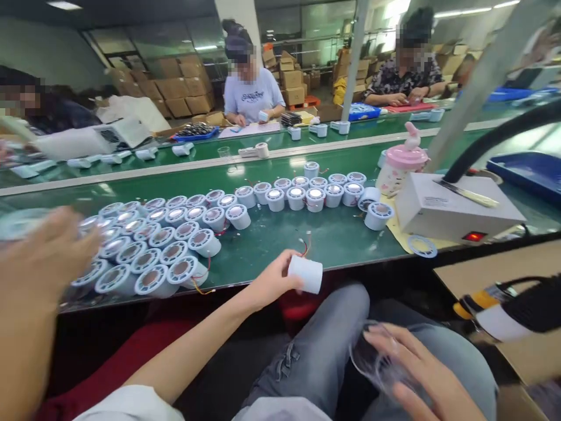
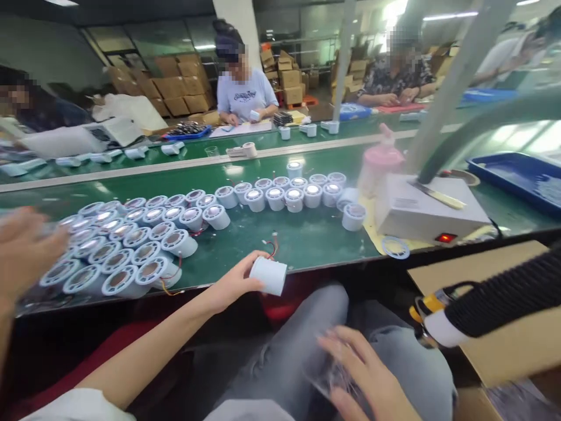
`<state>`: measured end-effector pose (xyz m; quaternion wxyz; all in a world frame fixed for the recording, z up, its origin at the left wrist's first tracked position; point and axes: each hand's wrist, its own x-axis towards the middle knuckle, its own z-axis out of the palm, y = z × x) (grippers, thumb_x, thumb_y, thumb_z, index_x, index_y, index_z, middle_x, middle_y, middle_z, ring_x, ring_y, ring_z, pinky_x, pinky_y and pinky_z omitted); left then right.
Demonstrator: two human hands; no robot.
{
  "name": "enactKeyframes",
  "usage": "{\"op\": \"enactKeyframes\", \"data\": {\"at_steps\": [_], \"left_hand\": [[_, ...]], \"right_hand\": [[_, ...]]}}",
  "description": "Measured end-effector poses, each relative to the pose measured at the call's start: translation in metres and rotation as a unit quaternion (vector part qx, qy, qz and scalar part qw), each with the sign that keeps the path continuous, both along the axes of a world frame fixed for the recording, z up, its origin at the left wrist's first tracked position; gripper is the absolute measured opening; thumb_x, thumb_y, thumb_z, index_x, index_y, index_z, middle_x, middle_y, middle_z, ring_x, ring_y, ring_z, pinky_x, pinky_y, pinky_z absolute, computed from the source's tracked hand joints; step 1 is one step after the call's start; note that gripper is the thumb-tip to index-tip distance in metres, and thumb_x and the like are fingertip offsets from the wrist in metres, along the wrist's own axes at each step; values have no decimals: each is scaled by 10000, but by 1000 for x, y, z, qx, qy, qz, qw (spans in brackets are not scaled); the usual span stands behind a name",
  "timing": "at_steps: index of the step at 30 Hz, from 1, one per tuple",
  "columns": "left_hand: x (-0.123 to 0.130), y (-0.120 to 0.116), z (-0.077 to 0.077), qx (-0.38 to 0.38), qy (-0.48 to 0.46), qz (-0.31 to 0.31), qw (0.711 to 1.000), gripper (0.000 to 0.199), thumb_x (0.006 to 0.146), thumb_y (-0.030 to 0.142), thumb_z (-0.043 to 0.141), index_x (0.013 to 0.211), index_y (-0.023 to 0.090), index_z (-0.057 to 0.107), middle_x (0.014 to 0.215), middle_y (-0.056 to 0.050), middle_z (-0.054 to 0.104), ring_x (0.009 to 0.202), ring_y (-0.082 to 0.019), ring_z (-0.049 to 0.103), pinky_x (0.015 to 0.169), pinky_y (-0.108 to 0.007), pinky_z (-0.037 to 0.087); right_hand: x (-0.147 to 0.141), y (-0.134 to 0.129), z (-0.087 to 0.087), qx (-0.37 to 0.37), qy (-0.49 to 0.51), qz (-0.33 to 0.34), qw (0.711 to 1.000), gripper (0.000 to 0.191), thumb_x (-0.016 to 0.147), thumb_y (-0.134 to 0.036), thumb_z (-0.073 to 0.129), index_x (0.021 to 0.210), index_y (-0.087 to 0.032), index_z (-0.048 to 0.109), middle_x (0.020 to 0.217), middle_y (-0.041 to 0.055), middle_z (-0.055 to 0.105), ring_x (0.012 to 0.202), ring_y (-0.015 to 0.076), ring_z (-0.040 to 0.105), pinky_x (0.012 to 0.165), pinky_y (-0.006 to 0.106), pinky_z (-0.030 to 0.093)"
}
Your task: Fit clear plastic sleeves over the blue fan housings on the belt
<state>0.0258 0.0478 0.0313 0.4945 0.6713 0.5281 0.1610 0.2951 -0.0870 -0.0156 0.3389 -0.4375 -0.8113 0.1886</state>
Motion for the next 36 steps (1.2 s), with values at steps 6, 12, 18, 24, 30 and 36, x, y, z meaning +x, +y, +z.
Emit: {"op": "enactKeyframes", "data": {"at_steps": [6, 12, 18, 24, 30, 36], "left_hand": [[47, -15, -28, -319, -171, -158, 919, 579, 790, 668, 293, 945, 151, 503, 757, -37, 539, 432, -78, 400, 344, -198, 305], [63, -13, -8, -179, -88, -309, 930, 215, 809, 362, 597, 920, 178, 612, 878, -11, 612, 718, -127, 553, 595, -214, 445], [59, -26, -8, 65, -102, -239, 963, 340, 791, 321, 693, 1102, 201, 628, 1018, -39, 606, 901, -175, 574, 802, -280, 461], [52, -30, -36, 134, -138, -235, 953, 636, 556, 419, 871, 1135, 241, 677, 1017, -60, 549, 940, -205, 559, 811, -325, 490], [49, -32, -37, -11, -176, -263, 948, 704, 625, 346, 843, 1271, 249, 581, 1158, -82, 626, 1022, -227, 607, 815, -311, 531], [52, -37, -36, -157, -250, -176, 939, 704, 674, 275, 816, 1303, 215, 506, 1186, -93, 616, 908, -165, 626, 777, -291, 549]], "right_hand": [[-21, 18, 11, 32, -154, -91, 983, 546, 853, -207, 534, 1387, -299, 466, 1254, 163, 516, 1046, 352, 582, 721, 489, 575], [-12, 15, 23, -126, -153, -90, 976, 156, 840, -191, 550, 975, -210, 623, 1287, 123, 510, 988, 298, 588, 757, 458, 539], [-12, 8, 24, -265, 67, -76, 959, 192, 940, -310, 505, 784, -215, 566, 1169, 50, 534, 1065, 225, 550, 862, 355, 463], [-14, 12, 18, -315, 217, -160, 910, 352, 920, -383, 532, 641, -177, 593, 1019, 64, 530, 843, 182, 558, 671, 295, 483], [-8, 15, 13, -399, 417, -173, 798, 349, 793, -456, 713, 588, -181, 647, 1029, 73, 608, 928, 228, 619, 685, 315, 585], [-5, 4, 11, -242, 246, -100, 933, 377, 732, -215, 793, 1077, -331, 693, 1357, 13, 571, 1278, 268, 499, 1049, 406, 455]]}}
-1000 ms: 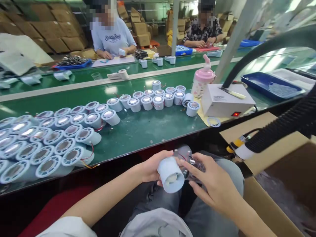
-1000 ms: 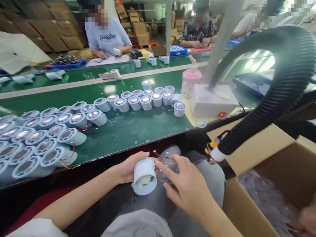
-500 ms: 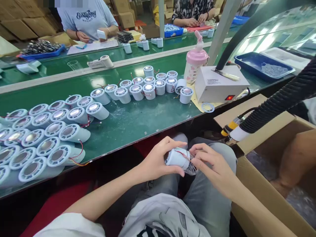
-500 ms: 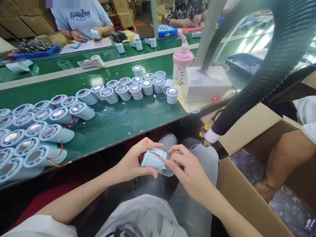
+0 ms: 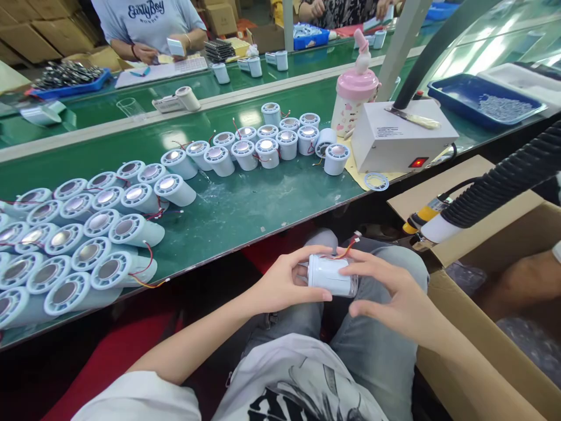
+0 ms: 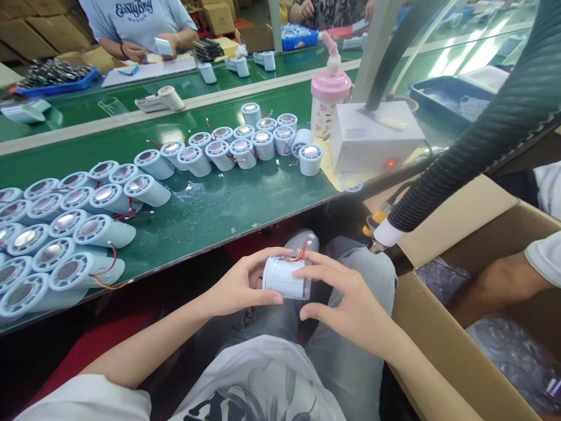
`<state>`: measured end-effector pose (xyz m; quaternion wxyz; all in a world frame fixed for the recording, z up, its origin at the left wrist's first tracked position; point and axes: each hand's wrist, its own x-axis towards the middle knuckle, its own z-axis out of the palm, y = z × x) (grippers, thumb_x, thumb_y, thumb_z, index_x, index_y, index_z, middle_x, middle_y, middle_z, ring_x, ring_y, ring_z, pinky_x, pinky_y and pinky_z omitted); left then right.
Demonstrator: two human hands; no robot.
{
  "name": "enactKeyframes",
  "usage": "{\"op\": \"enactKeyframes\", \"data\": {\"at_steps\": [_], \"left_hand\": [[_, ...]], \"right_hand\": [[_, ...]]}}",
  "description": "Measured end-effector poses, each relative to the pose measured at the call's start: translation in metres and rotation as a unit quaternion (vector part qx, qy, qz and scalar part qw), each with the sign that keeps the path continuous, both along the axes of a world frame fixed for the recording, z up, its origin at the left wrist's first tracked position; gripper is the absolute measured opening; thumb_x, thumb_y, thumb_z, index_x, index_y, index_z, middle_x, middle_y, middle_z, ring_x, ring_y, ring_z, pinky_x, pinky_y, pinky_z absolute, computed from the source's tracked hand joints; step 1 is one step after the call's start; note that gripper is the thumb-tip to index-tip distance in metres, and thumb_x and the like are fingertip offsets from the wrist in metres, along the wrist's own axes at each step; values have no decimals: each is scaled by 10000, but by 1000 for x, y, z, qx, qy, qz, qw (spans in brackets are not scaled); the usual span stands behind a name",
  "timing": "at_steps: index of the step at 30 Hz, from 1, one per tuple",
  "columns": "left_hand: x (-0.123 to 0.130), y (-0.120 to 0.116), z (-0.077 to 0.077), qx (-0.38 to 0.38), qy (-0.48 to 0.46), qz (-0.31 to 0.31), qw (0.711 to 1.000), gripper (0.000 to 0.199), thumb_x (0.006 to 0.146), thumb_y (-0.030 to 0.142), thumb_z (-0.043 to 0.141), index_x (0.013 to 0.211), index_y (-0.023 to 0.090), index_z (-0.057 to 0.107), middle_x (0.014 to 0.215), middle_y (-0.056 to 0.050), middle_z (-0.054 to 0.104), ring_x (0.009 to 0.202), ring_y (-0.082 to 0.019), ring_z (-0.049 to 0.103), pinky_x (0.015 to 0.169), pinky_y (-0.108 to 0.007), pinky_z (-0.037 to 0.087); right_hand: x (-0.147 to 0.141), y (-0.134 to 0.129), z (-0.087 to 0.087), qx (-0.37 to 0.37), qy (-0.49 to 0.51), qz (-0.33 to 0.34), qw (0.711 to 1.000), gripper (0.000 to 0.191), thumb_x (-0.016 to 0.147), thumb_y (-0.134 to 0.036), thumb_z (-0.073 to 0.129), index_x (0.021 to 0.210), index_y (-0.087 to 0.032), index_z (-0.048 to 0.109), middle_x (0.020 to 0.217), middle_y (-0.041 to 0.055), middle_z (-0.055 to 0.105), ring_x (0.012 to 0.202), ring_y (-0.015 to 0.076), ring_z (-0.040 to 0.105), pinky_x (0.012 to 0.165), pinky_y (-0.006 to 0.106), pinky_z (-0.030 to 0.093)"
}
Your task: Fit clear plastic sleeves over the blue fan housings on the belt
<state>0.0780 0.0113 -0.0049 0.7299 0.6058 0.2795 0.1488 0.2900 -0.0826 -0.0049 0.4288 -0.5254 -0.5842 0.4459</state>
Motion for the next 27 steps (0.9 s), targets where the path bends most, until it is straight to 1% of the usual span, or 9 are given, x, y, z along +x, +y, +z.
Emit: {"op": "enactKeyframes", "data": {"at_steps": [2, 4, 8, 10, 13, 16, 19, 23, 27], "left_hand": [[0, 0, 2, -29, 4, -10, 1000, 718, 685, 312, 808, 1321, 221, 488, 1117, -90, 634, 800, -146, 620, 661, -263, 548], [-2, -1, 4, -24, 11, -29, 999, 742, 682, 340, 808, 1339, 224, 481, 1076, -84, 644, 763, -144, 615, 622, -248, 535], [-5, -1, 10, 46, 7, -38, 998, 779, 648, 296, 837, 1350, 243, 503, 1239, -90, 606, 986, -205, 631, 826, -291, 532], [-6, -1, 12, 68, -1, -45, 997, 786, 643, 257, 842, 1355, 256, 508, 1296, -91, 587, 1066, -224, 619, 893, -308, 520], [-7, 0, 13, 97, -12, -52, 994, 781, 643, 221, 841, 1352, 275, 516, 1341, -88, 570, 1170, -247, 581, 962, -332, 496], [-8, 0, 13, 111, -17, -59, 992, 777, 655, 222, 834, 1358, 284, 510, 1355, -90, 562, 1189, -251, 574, 971, -343, 497], [-8, 0, 13, 127, -20, -62, 990, 783, 659, 224, 831, 1366, 289, 502, 1357, -90, 558, 1187, -248, 576, 963, -335, 502], [-9, -1, 13, 155, -27, -63, 985, 794, 652, 216, 836, 1366, 304, 500, 1383, -80, 539, 1254, -247, 527, 997, -326, 482], [-9, 0, 14, 172, -30, -67, 982, 793, 658, 222, 832, 1371, 302, 495, 1398, -82, 529, 1284, -251, 499, 993, -319, 483]], "right_hand": [[0, -4, 0, 47, -97, 7, 994, 435, 752, -149, 763, 1120, -354, 651, 1373, -16, 565, 1274, 239, 511, 1074, 381, 433], [1, -7, 1, 51, -115, 11, 992, 417, 778, -161, 747, 1124, -355, 619, 1363, -26, 574, 1249, 222, 537, 1051, 351, 458], [3, -10, 3, -14, -33, 27, 999, 402, 803, -254, 753, 1143, -368, 571, 1305, -31, 602, 1179, 206, 593, 969, 302, 526], [4, -11, 4, -47, 12, 30, 998, 406, 805, -270, 755, 1147, -379, 566, 1290, -38, 600, 1170, 197, 597, 940, 275, 541], [4, -12, 5, -72, 52, 27, 996, 399, 815, -267, 748, 1153, -390, 574, 1231, -46, 612, 1147, 171, 602, 951, 250, 528], [3, -12, 6, -91, 87, 29, 992, 375, 828, -288, 738, 1157, -373, 580, 1170, -37, 621, 1105, 153, 609, 971, 250, 510], [2, -10, 8, -120, 122, 29, 985, 377, 818, -335, 748, 1153, -333, 575, 1146, -11, 631, 1059, 157, 612, 945, 262, 516], [0, -9, 9, -173, 176, 23, 969, 386, 823, -412, 730, 1136, -279, 548, 1118, 30, 637, 961, 167, 621, 827, 272, 539], [-3, -8, 9, -210, 211, 10, 955, 418, 806, -475, 727, 1108, -255, 539, 1051, 30, 644, 868, 152, 616, 711, 238, 525]]}}
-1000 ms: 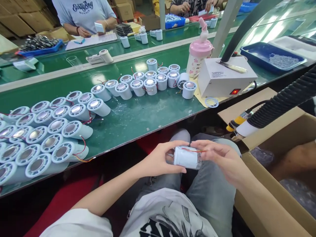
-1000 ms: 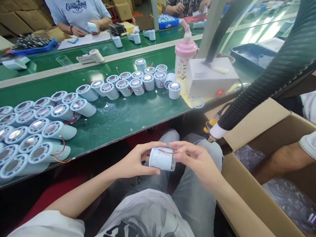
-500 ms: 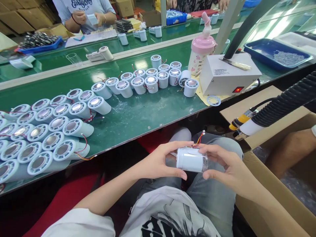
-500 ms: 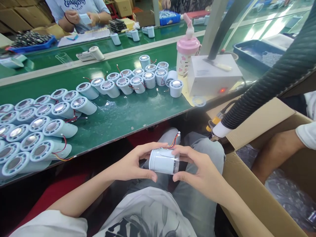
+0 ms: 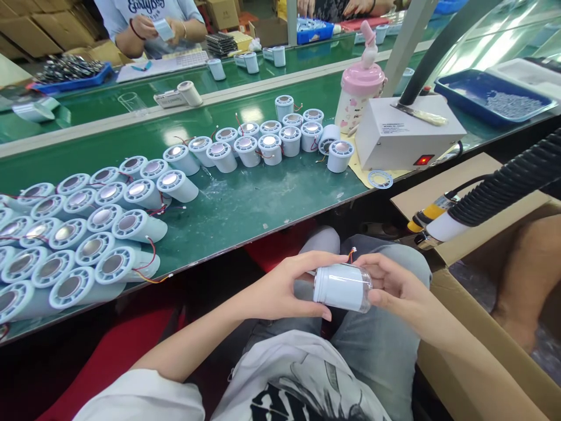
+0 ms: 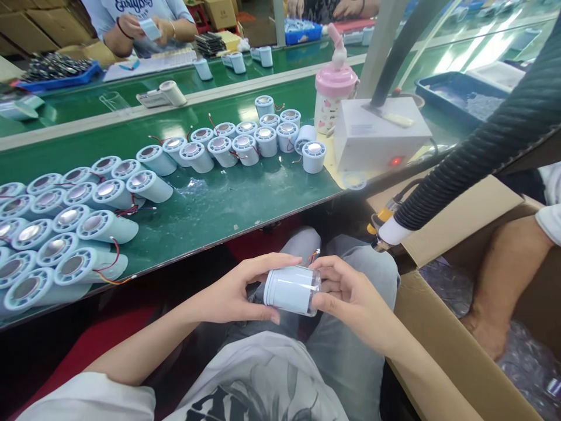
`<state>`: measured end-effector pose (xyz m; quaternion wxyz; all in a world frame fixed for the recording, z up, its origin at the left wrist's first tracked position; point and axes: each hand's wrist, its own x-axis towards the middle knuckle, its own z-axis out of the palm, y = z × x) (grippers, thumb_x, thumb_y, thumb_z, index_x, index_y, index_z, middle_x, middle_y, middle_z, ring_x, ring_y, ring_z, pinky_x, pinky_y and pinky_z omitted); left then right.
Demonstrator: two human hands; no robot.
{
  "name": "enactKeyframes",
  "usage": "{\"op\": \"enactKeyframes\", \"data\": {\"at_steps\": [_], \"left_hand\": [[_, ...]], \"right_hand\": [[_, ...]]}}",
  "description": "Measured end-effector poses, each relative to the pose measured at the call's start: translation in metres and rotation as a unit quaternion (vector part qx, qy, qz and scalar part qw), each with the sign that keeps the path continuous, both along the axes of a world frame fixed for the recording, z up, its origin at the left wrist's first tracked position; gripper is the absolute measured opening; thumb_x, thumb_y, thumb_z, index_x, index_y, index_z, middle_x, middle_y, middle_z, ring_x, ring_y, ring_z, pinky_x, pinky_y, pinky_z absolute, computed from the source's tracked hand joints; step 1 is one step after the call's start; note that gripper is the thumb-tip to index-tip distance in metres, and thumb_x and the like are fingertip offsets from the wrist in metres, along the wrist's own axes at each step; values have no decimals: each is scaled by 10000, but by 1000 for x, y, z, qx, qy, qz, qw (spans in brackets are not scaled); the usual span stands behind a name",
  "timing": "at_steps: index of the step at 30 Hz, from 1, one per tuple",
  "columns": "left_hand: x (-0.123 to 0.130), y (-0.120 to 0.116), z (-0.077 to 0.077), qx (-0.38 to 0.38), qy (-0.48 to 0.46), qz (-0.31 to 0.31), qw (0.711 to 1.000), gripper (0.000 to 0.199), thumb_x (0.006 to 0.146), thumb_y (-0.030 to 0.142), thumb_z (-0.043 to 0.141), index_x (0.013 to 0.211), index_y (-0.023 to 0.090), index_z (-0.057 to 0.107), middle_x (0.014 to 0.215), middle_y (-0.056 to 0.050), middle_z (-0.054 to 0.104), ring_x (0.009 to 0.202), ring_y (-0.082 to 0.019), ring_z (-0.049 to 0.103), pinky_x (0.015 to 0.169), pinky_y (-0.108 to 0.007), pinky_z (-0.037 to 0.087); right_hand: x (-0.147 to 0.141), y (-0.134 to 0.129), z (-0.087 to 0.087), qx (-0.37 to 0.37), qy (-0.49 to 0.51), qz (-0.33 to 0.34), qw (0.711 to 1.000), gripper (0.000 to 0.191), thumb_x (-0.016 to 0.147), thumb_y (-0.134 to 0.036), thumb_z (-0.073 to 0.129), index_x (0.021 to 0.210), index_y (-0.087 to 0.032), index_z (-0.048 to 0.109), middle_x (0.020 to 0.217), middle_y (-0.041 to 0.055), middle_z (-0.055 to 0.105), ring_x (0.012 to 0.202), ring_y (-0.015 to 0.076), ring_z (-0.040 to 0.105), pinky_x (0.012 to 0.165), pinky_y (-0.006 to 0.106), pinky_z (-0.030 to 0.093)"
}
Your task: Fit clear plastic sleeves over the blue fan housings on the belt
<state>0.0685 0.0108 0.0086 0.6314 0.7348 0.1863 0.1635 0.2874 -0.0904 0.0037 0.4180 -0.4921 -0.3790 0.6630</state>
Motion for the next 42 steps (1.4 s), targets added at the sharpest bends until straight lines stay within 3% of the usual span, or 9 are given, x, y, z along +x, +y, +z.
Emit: {"op": "enactKeyframes", "data": {"at_steps": [8, 16, 27, 30, 32, 34, 36, 38, 42], "left_hand": [[0, 0, 1, 15, -3, -2, 1000, 761, 678, 251, 819, 1367, 298, 500, 1398, -94, 532, 1304, -275, 477, 1013, -370, 472], [0, 1, -2, 17, -28, -14, 999, 773, 676, 245, 822, 1374, 288, 492, 1414, -106, 517, 1323, -282, 460, 1052, -406, 443], [2, -2, 1, 54, -59, 0, 997, 651, 693, 196, 808, 1286, 305, 565, 1314, -96, 537, 1216, -255, 537, 977, -348, 485], [3, -7, 5, -4, -27, 32, 999, 615, 726, 234, 783, 1291, 267, 540, 1283, -103, 534, 1179, -247, 552, 904, -315, 530], [3, -9, 7, -54, 0, 48, 997, 628, 741, 265, 770, 1311, 245, 507, 1263, -108, 545, 1133, -246, 579, 899, -339, 538], [3, -9, 9, -102, 19, 45, 994, 635, 757, 290, 755, 1326, 234, 479, 1228, -107, 568, 1066, -239, 613, 875, -354, 548], [3, -8, 9, -139, 23, 25, 990, 651, 767, 313, 745, 1342, 230, 452, 1188, -103, 594, 1002, -230, 639, 834, -349, 558], [4, -6, 10, -160, 26, 4, 987, 694, 760, 336, 751, 1366, 229, 431, 1181, -107, 606, 970, -231, 652, 813, -348, 560], [4, -4, 10, -140, 30, -7, 990, 800, 722, 279, 787, 1424, 265, 402, 1363, -121, 515, 1155, -272, 583, 976, -401, 497]], "right_hand": [[-4, 4, -8, -43, 52, -6, 998, 413, 858, -541, 630, 1063, -210, 494, 796, 6, 659, 663, 147, 654, 606, 266, 577], [-14, 5, -5, -108, 97, -15, 989, 482, 844, -660, 549, 894, -182, 525, 566, -12, 640, 459, 121, 626, 411, 164, 502], [-14, 5, -8, -210, 141, 44, 966, 653, 911, -697, 331, 822, -122, 629, 615, 81, 680, 387, 97, 580, 330, 131, 423], [-12, 0, -12, -85, 52, 26, 995, 713, 860, -775, 305, 1003, -146, 610, 714, 79, 681, 481, 142, 619, 381, 197, 486], [-8, -5, -15, 91, -77, -17, 993, 668, 826, -727, 490, 1262, -220, 506, 1118, 132, 662, 825, 226, 691, 628, 309, 598], [-4, -10, -17, 276, -217, -28, 936, 639, 834, -467, 693, 1389, -358, 395, 1471, 83, 425, 1197, 283, 559, 937, 417, 534], [-1, -12, -18, 386, -303, -10, 871, 653, 841, -190, 711, 1372, -440, 426, 1521, 0, 368, 1315, 275, 455, 1063, 447, 438], [0, -12, -17, 380, -295, -5, 876, 606, 843, -118, 688, 1323, -438, 502, 1449, -15, 476, 1290, 254, 490, 1041, 409, 470], [-1, -11, -13, 167, -84, -27, 982, 465, 856, -349, 699, 1300, -341, 564, 1254, 49, 647, 1092, 250, 642, 865, 353, 588]]}}
